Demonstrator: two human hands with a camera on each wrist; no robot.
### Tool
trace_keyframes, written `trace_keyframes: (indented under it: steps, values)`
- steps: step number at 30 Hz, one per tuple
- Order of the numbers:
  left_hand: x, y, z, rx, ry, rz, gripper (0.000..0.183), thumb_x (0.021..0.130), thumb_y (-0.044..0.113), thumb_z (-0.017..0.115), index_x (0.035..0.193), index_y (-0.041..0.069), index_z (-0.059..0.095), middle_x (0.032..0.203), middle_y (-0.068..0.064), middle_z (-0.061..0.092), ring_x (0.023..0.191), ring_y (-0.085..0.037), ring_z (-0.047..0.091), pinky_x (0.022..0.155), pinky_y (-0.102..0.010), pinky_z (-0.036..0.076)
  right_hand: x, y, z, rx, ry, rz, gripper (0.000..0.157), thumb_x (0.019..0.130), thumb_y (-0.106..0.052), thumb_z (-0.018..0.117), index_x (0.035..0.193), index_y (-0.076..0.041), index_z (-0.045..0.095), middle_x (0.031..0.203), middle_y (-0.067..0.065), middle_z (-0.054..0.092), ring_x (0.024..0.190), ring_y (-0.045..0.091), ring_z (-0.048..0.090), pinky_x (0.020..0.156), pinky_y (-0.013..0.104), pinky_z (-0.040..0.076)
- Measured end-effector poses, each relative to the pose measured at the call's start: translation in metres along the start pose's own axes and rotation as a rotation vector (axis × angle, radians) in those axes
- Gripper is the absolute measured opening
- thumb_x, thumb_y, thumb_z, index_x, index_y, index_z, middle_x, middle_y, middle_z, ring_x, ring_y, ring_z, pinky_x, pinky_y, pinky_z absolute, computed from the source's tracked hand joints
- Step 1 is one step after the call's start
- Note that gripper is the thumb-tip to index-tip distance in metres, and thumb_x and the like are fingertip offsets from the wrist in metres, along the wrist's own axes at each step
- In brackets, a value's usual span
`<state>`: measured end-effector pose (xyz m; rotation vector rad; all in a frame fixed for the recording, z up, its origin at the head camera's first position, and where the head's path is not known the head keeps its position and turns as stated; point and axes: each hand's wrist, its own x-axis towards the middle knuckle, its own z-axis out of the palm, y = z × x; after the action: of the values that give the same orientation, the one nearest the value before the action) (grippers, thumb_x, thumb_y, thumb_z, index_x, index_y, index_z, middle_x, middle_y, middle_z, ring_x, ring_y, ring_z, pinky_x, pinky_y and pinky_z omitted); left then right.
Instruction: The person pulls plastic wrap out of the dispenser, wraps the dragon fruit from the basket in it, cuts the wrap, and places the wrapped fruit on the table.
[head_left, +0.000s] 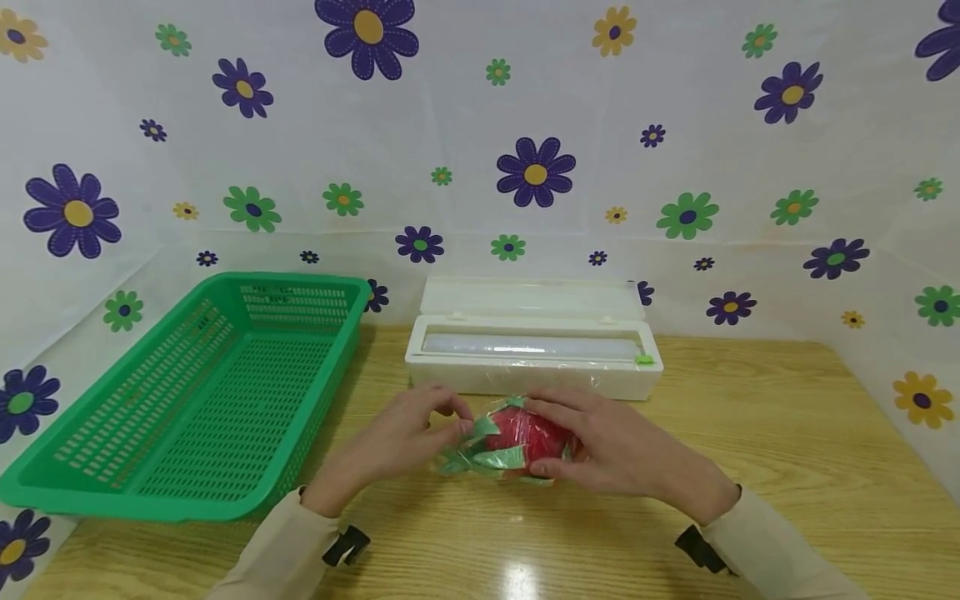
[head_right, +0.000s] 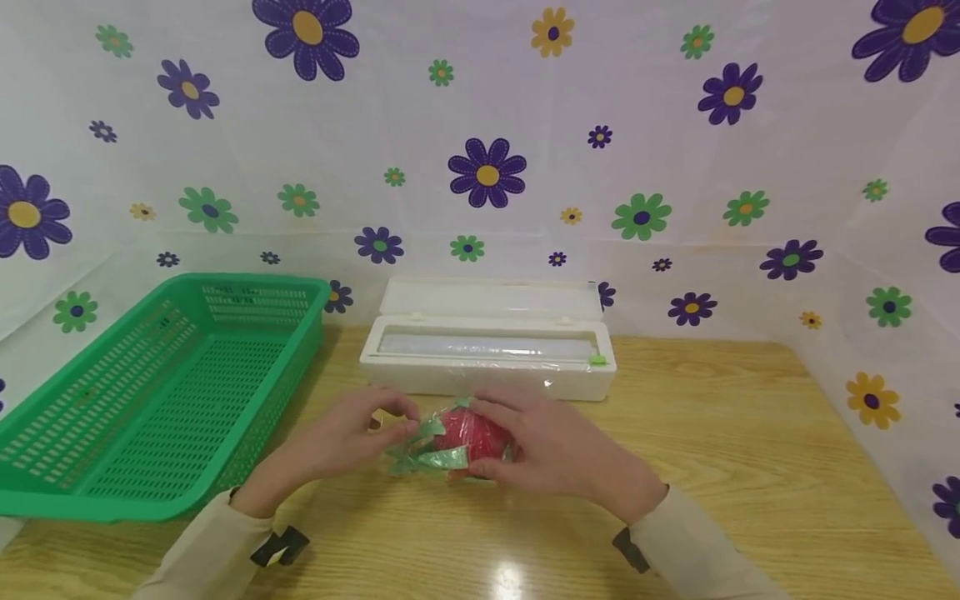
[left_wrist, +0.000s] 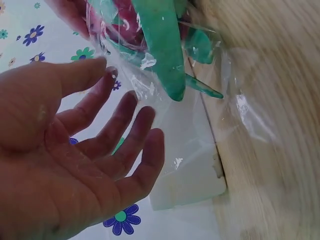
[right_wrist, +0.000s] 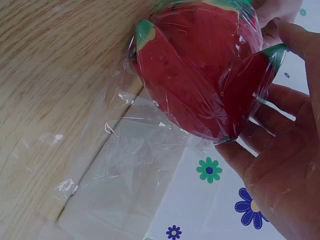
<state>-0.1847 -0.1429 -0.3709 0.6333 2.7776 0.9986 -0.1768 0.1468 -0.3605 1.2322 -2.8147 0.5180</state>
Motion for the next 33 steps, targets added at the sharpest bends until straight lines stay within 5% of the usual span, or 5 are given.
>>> trace_keyframes:
  steps: [7, 15, 23, 29, 33]
  values:
    - [0.005, 0.0, -0.005, -0.08, 0.033, 0.044, 0.006, 0.1, 0.023, 0.066, 0.101, 0.019, 0.071, 0.1, 0.004, 0.069, 0.097, -0.014, 0.062, 0.082, -0.028, 0.055, -0.003, 0.003, 0.001, -0.01, -0.028, -0.002, 0.07, 0.094, -0.05, 0.069, 0.151, -0.015, 0.05, 0.157, 0.006, 0.05, 0.134, 0.028, 0.058, 0.102, 0.045, 0.056]
    - [0.005, 0.005, -0.013, -0.134, 0.068, -0.001, 0.012, 0.102, 0.022, 0.064, 0.102, 0.013, 0.071, 0.1, -0.003, 0.072, 0.096, -0.016, 0.064, 0.089, -0.037, 0.056, -0.002, 0.003, 0.002, -0.001, -0.025, 0.005, 0.07, 0.093, -0.047, 0.071, 0.152, -0.016, 0.05, 0.157, 0.005, 0.05, 0.131, 0.027, 0.06, 0.099, 0.043, 0.057]
    - [0.011, 0.012, -0.018, -0.105, 0.073, 0.036, 0.01, 0.105, 0.02, 0.057, 0.105, 0.013, 0.063, 0.103, -0.007, 0.071, 0.097, -0.019, 0.064, 0.092, -0.04, 0.056, -0.002, 0.003, 0.003, 0.015, -0.017, 0.012, 0.07, 0.092, -0.046, 0.072, 0.152, -0.016, 0.05, 0.156, 0.005, 0.051, 0.126, 0.024, 0.063, 0.097, 0.041, 0.058]
    - [0.017, 0.016, -0.017, -0.121, 0.025, 0.076, 0.015, 0.109, 0.019, 0.048, 0.109, 0.007, 0.056, 0.089, -0.005, 0.063, 0.08, -0.017, 0.059, 0.072, -0.028, 0.051, -0.002, 0.003, 0.003, 0.022, -0.014, 0.007, 0.07, 0.092, -0.046, 0.073, 0.151, -0.015, 0.051, 0.155, 0.007, 0.051, 0.11, 0.017, 0.066, 0.086, 0.03, 0.058]
    - [0.02, 0.015, -0.015, -0.143, -0.029, 0.071, 0.023, 0.111, 0.024, 0.041, 0.114, 0.005, 0.052, 0.083, -0.005, 0.053, 0.071, -0.017, 0.054, 0.062, -0.026, 0.046, -0.002, 0.003, 0.002, 0.025, -0.011, 0.015, 0.072, 0.092, -0.047, 0.072, 0.152, -0.014, 0.049, 0.158, 0.008, 0.048, 0.117, 0.021, 0.065, 0.091, 0.034, 0.059]
